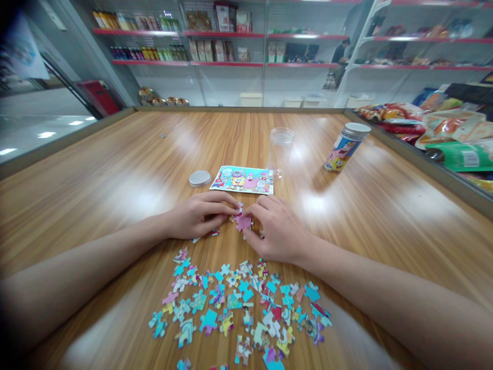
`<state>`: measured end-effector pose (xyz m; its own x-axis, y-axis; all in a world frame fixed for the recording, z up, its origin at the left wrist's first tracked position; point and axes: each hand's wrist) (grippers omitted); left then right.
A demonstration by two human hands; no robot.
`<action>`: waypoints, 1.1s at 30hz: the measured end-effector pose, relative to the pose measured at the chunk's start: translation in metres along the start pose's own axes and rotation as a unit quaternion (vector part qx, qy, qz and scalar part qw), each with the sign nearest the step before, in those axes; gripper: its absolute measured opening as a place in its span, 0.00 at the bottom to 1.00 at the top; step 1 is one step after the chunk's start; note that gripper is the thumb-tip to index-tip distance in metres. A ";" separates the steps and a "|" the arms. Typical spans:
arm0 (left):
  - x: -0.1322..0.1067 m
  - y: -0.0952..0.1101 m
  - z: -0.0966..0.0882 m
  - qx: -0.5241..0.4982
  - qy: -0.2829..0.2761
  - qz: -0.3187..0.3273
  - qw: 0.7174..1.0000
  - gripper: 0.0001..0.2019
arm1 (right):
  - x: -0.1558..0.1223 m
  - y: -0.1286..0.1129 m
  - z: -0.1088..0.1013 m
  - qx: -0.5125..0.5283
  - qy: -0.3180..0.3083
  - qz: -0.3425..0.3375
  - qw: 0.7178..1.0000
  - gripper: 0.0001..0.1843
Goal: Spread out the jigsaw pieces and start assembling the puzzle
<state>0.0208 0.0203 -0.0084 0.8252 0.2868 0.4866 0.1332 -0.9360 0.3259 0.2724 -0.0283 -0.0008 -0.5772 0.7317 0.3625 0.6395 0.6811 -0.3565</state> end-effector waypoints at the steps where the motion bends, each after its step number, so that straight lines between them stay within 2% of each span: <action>1: 0.000 0.000 0.000 0.001 0.002 -0.001 1.000 0.17 | 0.000 0.000 0.000 0.003 0.000 0.000 1.000 0.09; 6: 0.001 0.001 -0.001 0.023 0.031 -0.024 0.999 0.19 | 0.000 -0.001 -0.002 0.031 0.044 0.013 0.998 0.14; 11: 0.002 0.001 -0.001 0.008 0.004 -0.015 1.000 0.15 | 0.001 -0.001 -0.001 -0.005 -0.004 0.012 1.000 0.07; 14: 0.001 0.001 0.000 0.008 0.006 -0.017 1.000 0.17 | 0.000 0.000 0.000 -0.002 -0.002 0.010 1.000 0.07; 16: 0.000 0.001 -0.001 0.017 0.019 -0.025 0.999 0.19 | -0.001 0.001 0.000 0.012 0.012 0.008 1.000 0.08; 19: -0.001 0.002 -0.002 0.030 0.041 -0.038 0.998 0.22 | -0.002 0.001 -0.001 0.036 0.067 0.012 0.997 0.12; 21: -0.001 0.002 -0.002 0.027 0.029 -0.035 0.999 0.21 | -0.002 0.002 -0.002 0.040 0.084 0.011 0.996 0.13; 26: 0.001 0.000 0.000 0.015 0.001 -0.023 1.000 0.15 | 0.000 0.002 -0.001 0.026 -0.002 0.004 1.000 0.06; 33: 0.001 0.001 0.000 0.016 0.005 -0.018 1.000 0.17 | -0.001 0.002 0.000 0.026 0.002 0.001 1.000 0.08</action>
<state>0.0220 0.0201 -0.0075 0.8137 0.3216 0.4841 0.1790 -0.9311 0.3177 0.2745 -0.0279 -0.0019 -0.5730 0.7337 0.3652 0.6135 0.6795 -0.4025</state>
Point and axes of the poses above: each hand's wrist, its own x-axis towards the middle knuckle, its own z-axis out of the palm, y = z × x, and after that the axes turned 4 degrees about z, right-handed
